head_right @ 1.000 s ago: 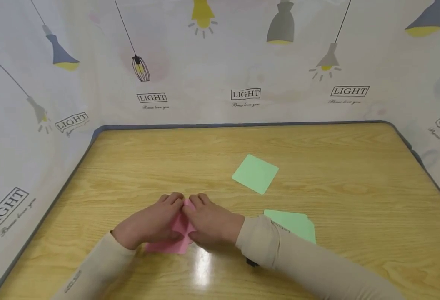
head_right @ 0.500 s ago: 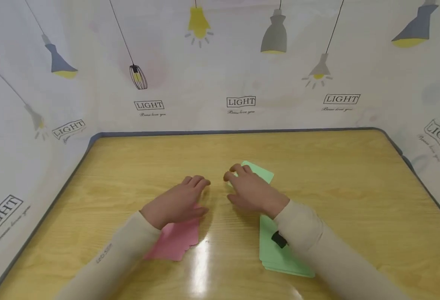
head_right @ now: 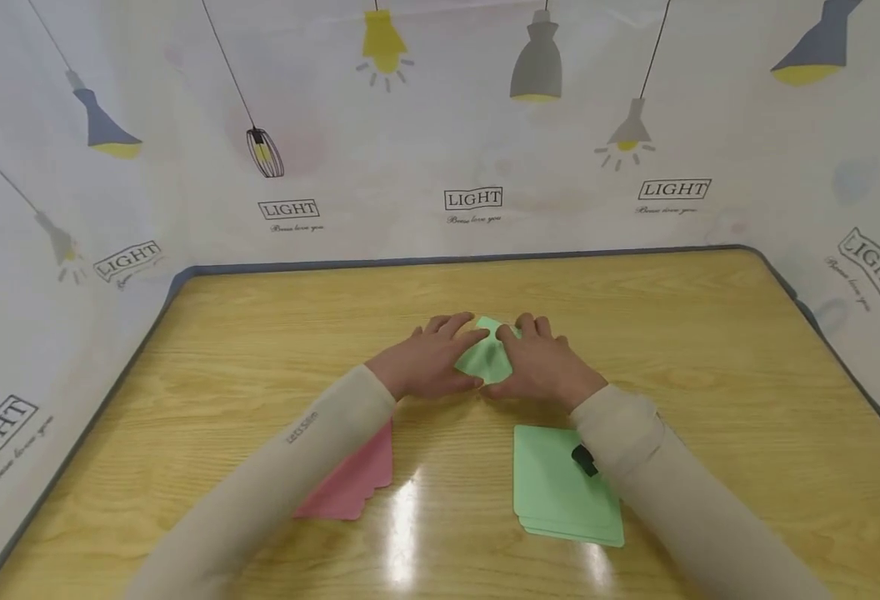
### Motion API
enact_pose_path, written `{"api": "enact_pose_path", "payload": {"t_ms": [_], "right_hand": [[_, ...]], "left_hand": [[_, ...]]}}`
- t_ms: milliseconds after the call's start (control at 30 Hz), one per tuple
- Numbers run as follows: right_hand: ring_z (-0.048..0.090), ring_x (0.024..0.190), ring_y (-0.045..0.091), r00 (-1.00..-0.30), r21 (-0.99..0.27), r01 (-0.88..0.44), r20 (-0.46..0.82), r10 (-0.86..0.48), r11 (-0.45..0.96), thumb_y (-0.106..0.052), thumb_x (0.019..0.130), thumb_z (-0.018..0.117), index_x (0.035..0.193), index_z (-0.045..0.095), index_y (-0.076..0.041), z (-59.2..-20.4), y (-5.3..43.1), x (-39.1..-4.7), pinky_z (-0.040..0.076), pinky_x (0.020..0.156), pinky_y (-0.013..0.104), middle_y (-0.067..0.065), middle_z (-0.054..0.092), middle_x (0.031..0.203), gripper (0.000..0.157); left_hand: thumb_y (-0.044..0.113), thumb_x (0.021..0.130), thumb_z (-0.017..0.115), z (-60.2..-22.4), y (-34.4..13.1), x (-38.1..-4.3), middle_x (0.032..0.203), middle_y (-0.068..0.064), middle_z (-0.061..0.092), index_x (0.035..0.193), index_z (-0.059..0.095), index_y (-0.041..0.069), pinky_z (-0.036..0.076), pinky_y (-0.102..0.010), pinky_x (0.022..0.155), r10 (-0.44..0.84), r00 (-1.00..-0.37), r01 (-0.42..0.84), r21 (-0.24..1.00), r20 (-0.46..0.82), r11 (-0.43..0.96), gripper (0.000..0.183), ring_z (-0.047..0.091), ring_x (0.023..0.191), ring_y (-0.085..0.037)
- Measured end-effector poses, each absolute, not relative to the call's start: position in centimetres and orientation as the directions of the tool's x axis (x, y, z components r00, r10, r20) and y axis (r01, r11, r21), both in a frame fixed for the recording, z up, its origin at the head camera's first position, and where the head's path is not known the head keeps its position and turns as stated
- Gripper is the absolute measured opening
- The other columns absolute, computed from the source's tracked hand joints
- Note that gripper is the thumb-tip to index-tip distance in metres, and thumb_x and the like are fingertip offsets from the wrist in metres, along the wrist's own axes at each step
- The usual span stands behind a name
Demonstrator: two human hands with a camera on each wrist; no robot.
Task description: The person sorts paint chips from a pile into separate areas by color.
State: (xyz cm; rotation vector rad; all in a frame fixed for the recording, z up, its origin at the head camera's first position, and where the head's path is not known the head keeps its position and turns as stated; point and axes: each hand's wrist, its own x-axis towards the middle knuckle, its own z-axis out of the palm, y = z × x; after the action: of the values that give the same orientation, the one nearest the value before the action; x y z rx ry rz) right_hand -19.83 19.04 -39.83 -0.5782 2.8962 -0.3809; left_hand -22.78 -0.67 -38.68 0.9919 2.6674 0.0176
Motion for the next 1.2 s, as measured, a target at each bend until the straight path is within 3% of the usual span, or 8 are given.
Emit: {"api": "enact_pose_path", "payload": {"t_ms": [267,467,833,1033,1200], "right_hand": [[0.037,0.116,0.045,-0.916,-0.207,-0.347,-0.133,-0.378,0.915,-0.054,0.084,0.066,0.134,0.044,0.002,-40.0,19.0,-20.1,0.041,0.08,0.066,0.028,0.04,0.126,0.079],[0.038,0.114,0.047,-0.913,-0.23,-0.33,-0.168,-0.371,0.916,-0.048,0.083,0.073,0.131,0.042,0.004,-39.7,19.2,-20.6,0.041,0.081,0.065,0.03,0.04,0.122,0.078],[0.037,0.113,0.04,-0.851,-0.362,-0.424,-0.156,-0.502,0.83,-0.031,0.077,0.081,0.128,0.044,0.003,-39.5,20.3,-20.6,0.043,0.093,0.054,0.023,0.038,0.121,0.071],[0.037,0.118,0.038,-0.825,-0.38,-0.489,-0.09,-0.557,0.785,-0.029,0.077,0.08,0.13,0.04,0.004,-40.0,20.6,-20.3,0.043,0.096,0.05,0.022,0.035,0.127,0.074],[0.034,0.123,0.042,-0.791,-0.335,-0.565,-0.04,-0.61,0.754,-0.028,0.075,0.08,0.13,0.041,0.006,-40.4,20.8,-20.2,0.041,0.099,0.051,0.024,0.036,0.132,0.075]], "left_hand": [[0.05,0.101,0.045,-39.3,1.5,-22.9,0.157,-0.005,0.024,0.152,0.035,0.016,0.033,-0.054,0.107,0.688,-0.677,0.701,0.055,-0.263,0.711,0.062,0.024,0.141,-0.03],[0.046,0.101,0.047,-40.1,2.2,-22.7,0.15,-0.004,0.033,0.146,0.042,0.014,0.034,-0.039,0.108,0.723,-0.65,0.745,-0.01,-0.235,0.667,0.055,0.033,0.135,-0.027],[0.055,0.09,0.062,-40.3,1.8,-23.1,0.158,-0.01,0.021,0.151,0.033,0.013,0.019,-0.036,0.115,0.727,-0.627,0.72,0.149,-0.279,0.678,0.08,0.015,0.146,-0.03],[0.046,0.089,0.067,-40.3,1.6,-23.5,0.148,-0.009,0.034,0.144,0.039,0.009,0.029,-0.03,0.11,0.742,-0.628,0.717,0.198,-0.234,0.669,0.072,0.026,0.141,-0.029],[0.043,0.089,0.069,-40.1,1.6,-23.4,0.145,-0.01,0.036,0.144,0.04,0.007,0.033,-0.029,0.108,0.738,-0.628,0.707,0.216,-0.246,0.673,0.071,0.028,0.139,-0.027]]}}
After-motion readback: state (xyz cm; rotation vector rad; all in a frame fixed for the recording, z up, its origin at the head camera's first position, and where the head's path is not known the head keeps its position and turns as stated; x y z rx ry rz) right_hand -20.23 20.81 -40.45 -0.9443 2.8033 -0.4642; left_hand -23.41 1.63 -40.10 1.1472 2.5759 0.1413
